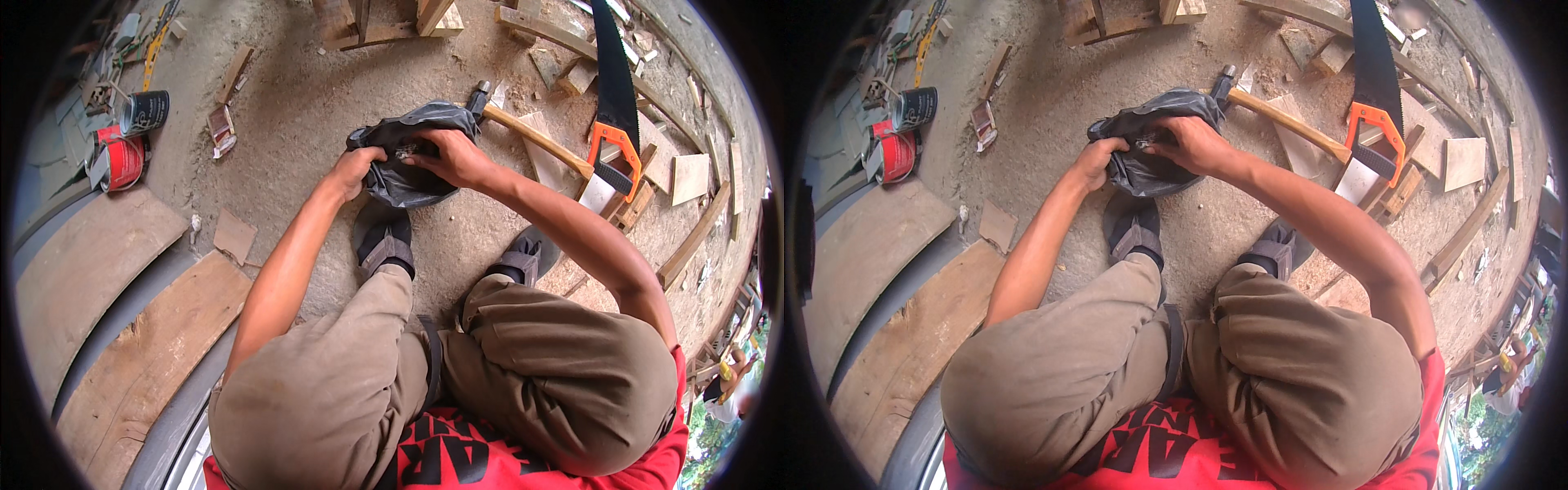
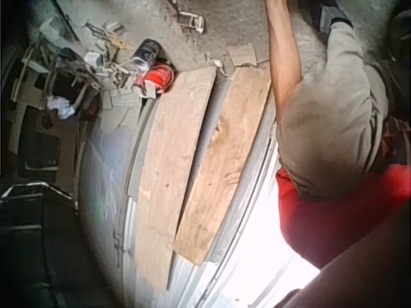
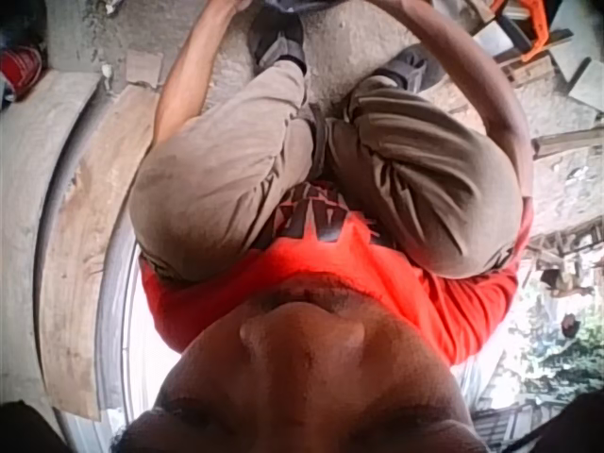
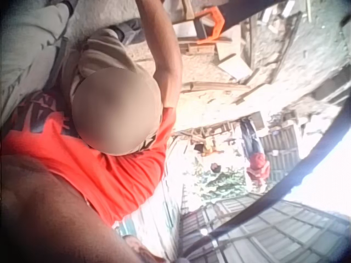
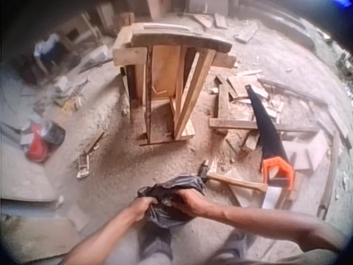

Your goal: The person assembles a small wooden box-like structure. They use a hand saw to cut a wooden piece, then position it on the frame. They retrieve nails from a bag and hammer them into the wood to secure the piece in place.

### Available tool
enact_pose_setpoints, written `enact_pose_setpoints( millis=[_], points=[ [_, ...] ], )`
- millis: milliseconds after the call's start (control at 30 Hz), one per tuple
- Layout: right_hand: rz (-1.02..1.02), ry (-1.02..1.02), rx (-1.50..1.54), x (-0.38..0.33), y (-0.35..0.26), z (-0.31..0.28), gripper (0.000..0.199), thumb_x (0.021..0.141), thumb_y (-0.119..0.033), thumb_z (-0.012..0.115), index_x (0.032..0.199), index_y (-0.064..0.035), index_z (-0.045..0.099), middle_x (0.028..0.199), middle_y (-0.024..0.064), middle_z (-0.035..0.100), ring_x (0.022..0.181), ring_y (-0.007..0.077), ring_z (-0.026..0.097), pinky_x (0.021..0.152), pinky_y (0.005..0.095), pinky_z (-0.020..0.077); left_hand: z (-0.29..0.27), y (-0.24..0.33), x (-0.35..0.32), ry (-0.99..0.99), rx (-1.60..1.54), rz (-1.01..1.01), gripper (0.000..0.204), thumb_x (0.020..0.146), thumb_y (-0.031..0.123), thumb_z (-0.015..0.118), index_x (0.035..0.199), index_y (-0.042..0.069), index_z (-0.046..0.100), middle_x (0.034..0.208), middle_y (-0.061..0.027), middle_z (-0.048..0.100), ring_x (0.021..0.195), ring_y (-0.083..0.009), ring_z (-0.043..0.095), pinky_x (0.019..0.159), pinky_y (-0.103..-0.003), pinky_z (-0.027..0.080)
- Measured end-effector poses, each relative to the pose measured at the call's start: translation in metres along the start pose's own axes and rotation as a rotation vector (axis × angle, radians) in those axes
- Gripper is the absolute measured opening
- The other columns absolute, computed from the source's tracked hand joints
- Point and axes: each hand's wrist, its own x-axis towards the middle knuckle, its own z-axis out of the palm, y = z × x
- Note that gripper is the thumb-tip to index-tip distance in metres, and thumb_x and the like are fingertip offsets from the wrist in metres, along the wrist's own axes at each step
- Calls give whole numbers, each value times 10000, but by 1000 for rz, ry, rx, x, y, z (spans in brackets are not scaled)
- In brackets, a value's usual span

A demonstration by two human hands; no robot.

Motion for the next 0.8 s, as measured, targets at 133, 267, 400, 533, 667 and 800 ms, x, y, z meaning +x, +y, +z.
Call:
enact_pose_setpoints(
  millis=[133, 267, 400, 533, 667, 800],
  points=[
    [-10, 2, 18, -1, 0, -3, 385, 884, -255, 770, 1162, -3, 687, 1101, 194, 709, 1024, 338, 689, 901, 395, 529, 8, 0, -3, -34, -162, -15, 352, 854, 93, 597, 1191, 6, 648, 1096, -99, 720, 956, -217, 705, 910, -365, 559],
    [74, 20, 60, 0, 1, -8, 339, 898, -260, 758, 1125, -10, 721, 1076, 184, 724, 1027, 332, 696, 901, 387, 529, 18, 2, -9, -126, -152, 38, 368, 880, 131, 632, 1231, 22, 641, 1126, -111, 722, 1004, -220, 708, 923, -372, 562],
    [218, -69, 124, 1, -3, -21, 310, 964, -264, 701, 1046, 35, 696, 815, 151, 678, 763, 205, 633, 726, 367, 504, 18, 3, -10, -111, -148, 42, 382, 906, 173, 655, 1259, 29, 635, 1160, -106, 716, 1027, -227, 706, 935, -374, 564],
    [129, -108, 20, -3, 7, -27, 252, 996, -192, 632, 1064, 46, 680, 825, 146, 679, 746, 201, 620, 697, 340, 494, 13, 5, -8, -109, -143, 13, 357, 897, 195, 687, 1209, 25, 664, 1135, -97, 724, 997, -219, 712, 907, -363, 572],
    [38, -126, -76, -4, 11, -33, 226, 911, -32, 605, 1115, 39, 673, 924, 181, 714, 838, 274, 695, 772, 362, 536, 7, 7, -1, 10, 14, 41, 374, 899, 232, 700, 1198, 10, 679, 1147, -97, 727, 974, -209, 716, 870, -342, 569],
    [124, -191, -275, 6, -12, -52, 338, 824, 52, 623, 1157, 13, 670, 981, 187, 723, 914, 354, 711, 811, 422, 560, -18, 21, 8, 232, 792, 300, 429, 893, 289, 736, 1213, 10, 674, 1126, -86, 735, 1027, -210, 695, 924, -328, 524]
  ],
)
